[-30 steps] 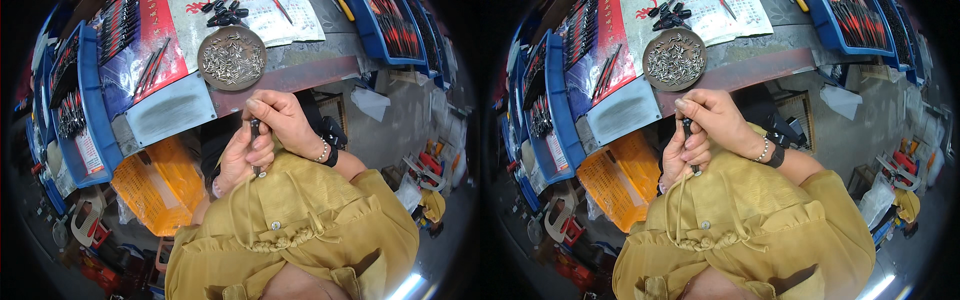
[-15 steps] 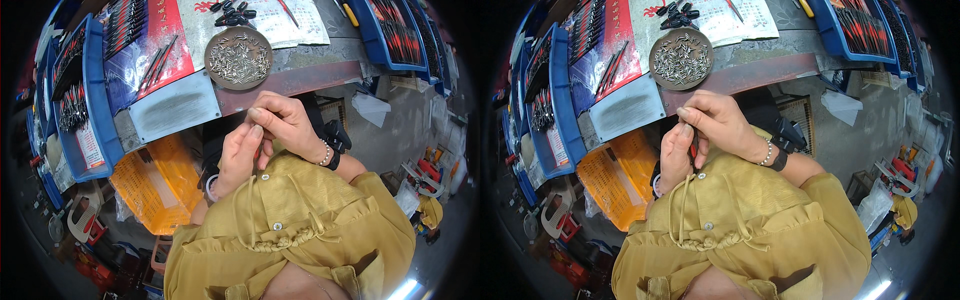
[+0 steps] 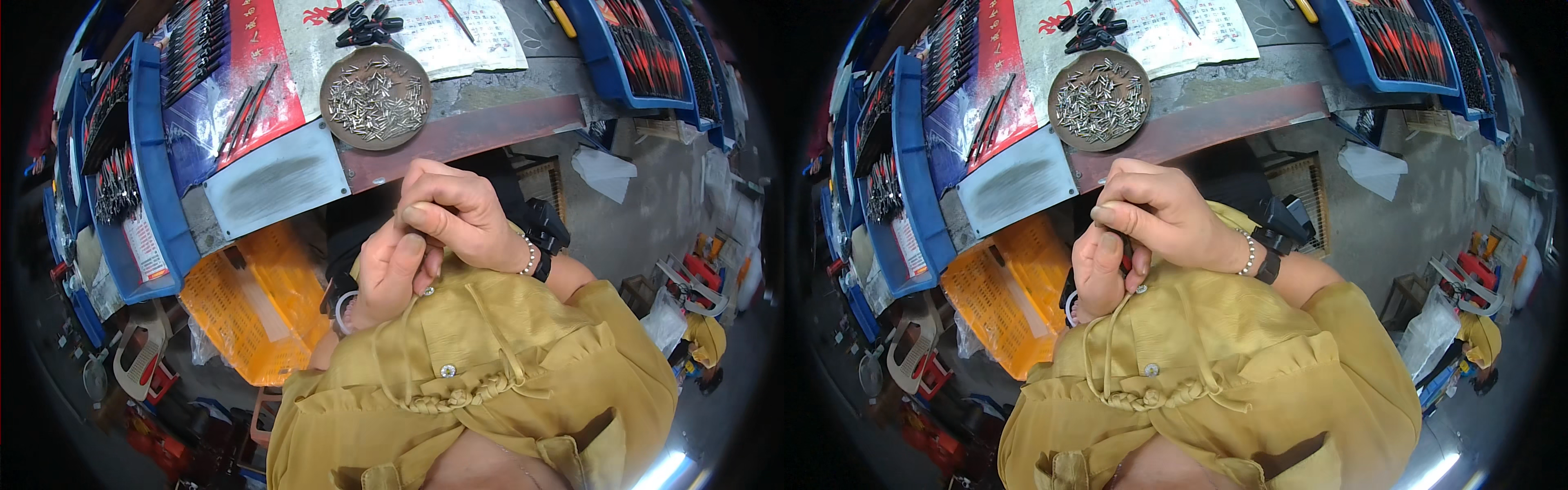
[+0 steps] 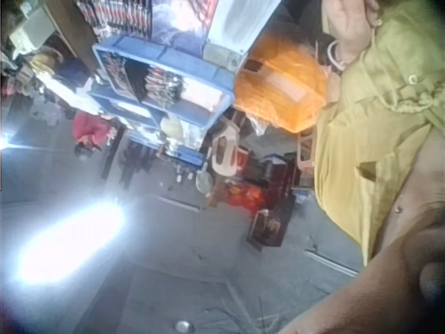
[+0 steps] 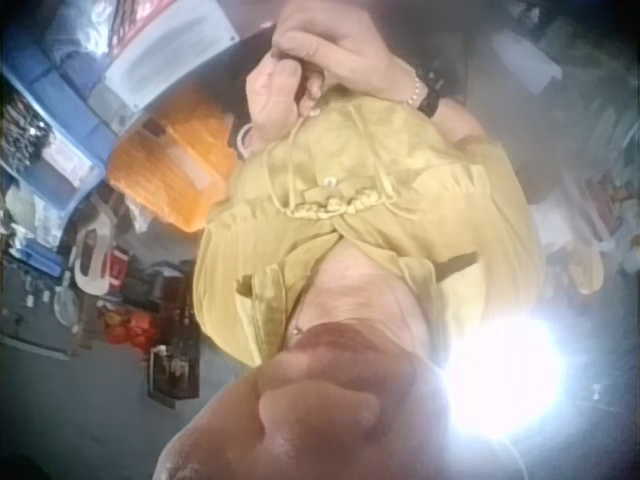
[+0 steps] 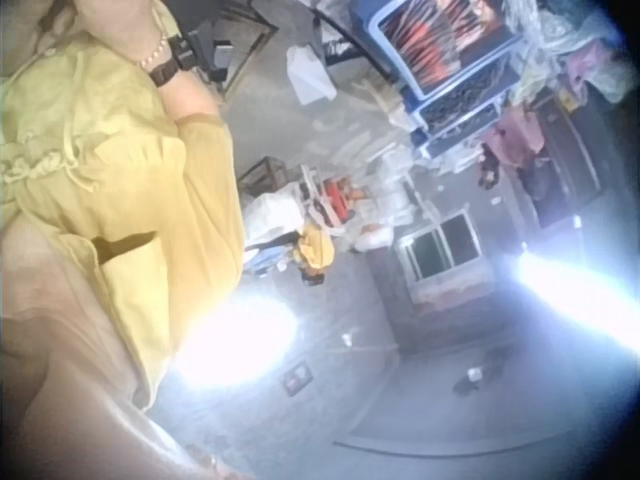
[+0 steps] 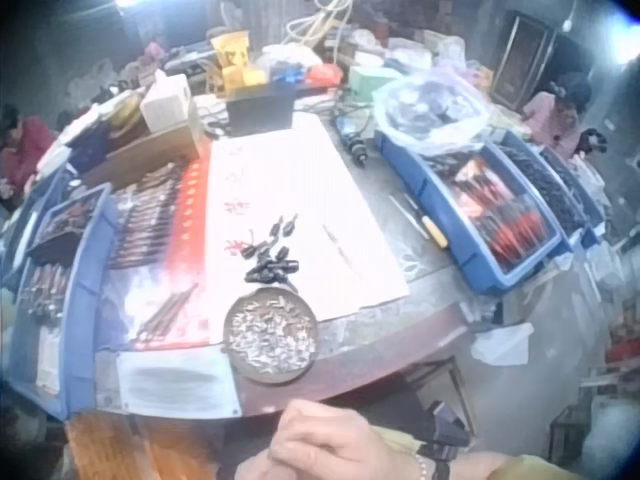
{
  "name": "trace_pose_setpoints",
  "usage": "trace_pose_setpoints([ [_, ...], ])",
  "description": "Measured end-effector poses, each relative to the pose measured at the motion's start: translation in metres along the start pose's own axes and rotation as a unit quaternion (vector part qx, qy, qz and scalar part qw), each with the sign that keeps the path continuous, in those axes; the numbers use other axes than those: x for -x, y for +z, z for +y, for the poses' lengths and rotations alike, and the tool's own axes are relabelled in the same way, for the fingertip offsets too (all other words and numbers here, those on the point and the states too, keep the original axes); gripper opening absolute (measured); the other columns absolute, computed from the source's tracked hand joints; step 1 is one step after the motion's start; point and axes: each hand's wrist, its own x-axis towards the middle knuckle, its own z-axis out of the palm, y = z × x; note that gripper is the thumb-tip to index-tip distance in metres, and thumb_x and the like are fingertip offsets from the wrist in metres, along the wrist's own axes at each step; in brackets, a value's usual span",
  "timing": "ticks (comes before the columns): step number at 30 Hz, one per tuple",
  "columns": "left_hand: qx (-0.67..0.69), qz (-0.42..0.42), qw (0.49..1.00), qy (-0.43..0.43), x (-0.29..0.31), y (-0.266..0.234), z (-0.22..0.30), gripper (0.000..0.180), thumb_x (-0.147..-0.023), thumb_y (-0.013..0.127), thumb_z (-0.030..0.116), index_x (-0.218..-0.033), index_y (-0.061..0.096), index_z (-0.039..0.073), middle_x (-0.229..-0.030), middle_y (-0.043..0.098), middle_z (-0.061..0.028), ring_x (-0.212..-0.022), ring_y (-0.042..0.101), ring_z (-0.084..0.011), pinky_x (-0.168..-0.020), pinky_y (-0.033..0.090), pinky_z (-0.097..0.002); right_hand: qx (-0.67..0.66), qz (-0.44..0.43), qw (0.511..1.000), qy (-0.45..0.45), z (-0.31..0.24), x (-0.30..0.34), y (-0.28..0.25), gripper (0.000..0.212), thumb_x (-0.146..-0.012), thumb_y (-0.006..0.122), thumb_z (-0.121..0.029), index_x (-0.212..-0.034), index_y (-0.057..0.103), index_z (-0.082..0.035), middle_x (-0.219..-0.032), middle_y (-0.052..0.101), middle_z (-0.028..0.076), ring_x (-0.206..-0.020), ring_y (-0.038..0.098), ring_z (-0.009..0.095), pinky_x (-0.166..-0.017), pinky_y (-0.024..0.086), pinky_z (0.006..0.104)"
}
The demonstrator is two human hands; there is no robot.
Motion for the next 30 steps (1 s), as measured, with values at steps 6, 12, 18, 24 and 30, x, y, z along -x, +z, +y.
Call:
trace_pose_setpoints([
  [6,-0.064,-0.011,0.998,0.014,0.0,-0.005,0.0,0.036,-0.101,0.039,0.026,-0.118,0.05,-0.003,-0.071,0.053,-0.0015,-0.05,0.042,-0.002,-0.048,0.033,-0.0151,-0.009,-0.017,1.0,-0.001,0.0,0.002,0.0,0.013,-0.09,0.058,-0.009,-0.085,0.062,0.004,-0.081,0.055,0.007,-0.067,0.054,0.012,-0.059,0.044,0.024],
  [12,0.012,-0.004,1.0,0.009,-0.001,-0.003,0.001,0.038,-0.101,0.042,0.027,-0.123,0.049,-0.002,-0.074,0.055,-0.0027,-0.052,0.043,-0.0018,-0.048,0.033,-0.0147,-0.033,-0.007,0.999,0.011,0.002,0.0,-0.002,0.013,-0.091,0.056,-0.007,-0.088,0.061,0.004,-0.082,0.056,0.006,-0.067,0.055,0.009,-0.06,0.045,0.0207],
  [18,-0.008,0.031,0.999,-0.037,-0.005,-0.001,0.0,0.033,-0.1,0.042,0.028,-0.103,0.051,-0.004,-0.071,0.057,-0.0066,-0.049,0.046,-0.0055,-0.046,0.035,-0.0179,-0.036,0.006,0.999,0.027,0.008,-0.001,-0.005,0.014,-0.093,0.053,-0.006,-0.088,0.06,0.005,-0.086,0.055,0.007,-0.06,0.058,0.009,-0.053,0.046,0.0191],
  [24,0.029,0.038,0.998,-0.041,-0.006,-0.006,0.002,0.026,-0.099,0.044,0.02,-0.093,0.055,-0.003,-0.069,0.056,-0.0037,-0.05,0.046,-0.0039,-0.046,0.036,-0.0175,-0.061,-0.004,0.995,0.074,0.002,-0.001,-0.004,0.016,-0.094,0.052,-0.006,-0.086,0.06,0.005,-0.087,0.056,0.007,-0.06,0.059,0.009,-0.054,0.046,0.0188],
  [30,-0.035,0.001,0.999,-0.033,-0.009,-0.005,0.006,0.033,-0.099,0.045,0.032,-0.099,0.053,0.0,-0.065,0.054,-0.0008,-0.047,0.042,-0.0038,-0.044,0.031,-0.0179,-0.007,-0.023,0.999,0.021,-0.001,-0.012,-0.006,0.012,-0.092,0.055,-0.005,-0.088,0.062,0.004,-0.084,0.058,0.008,-0.071,0.057,0.012,-0.064,0.046,0.0243],
])
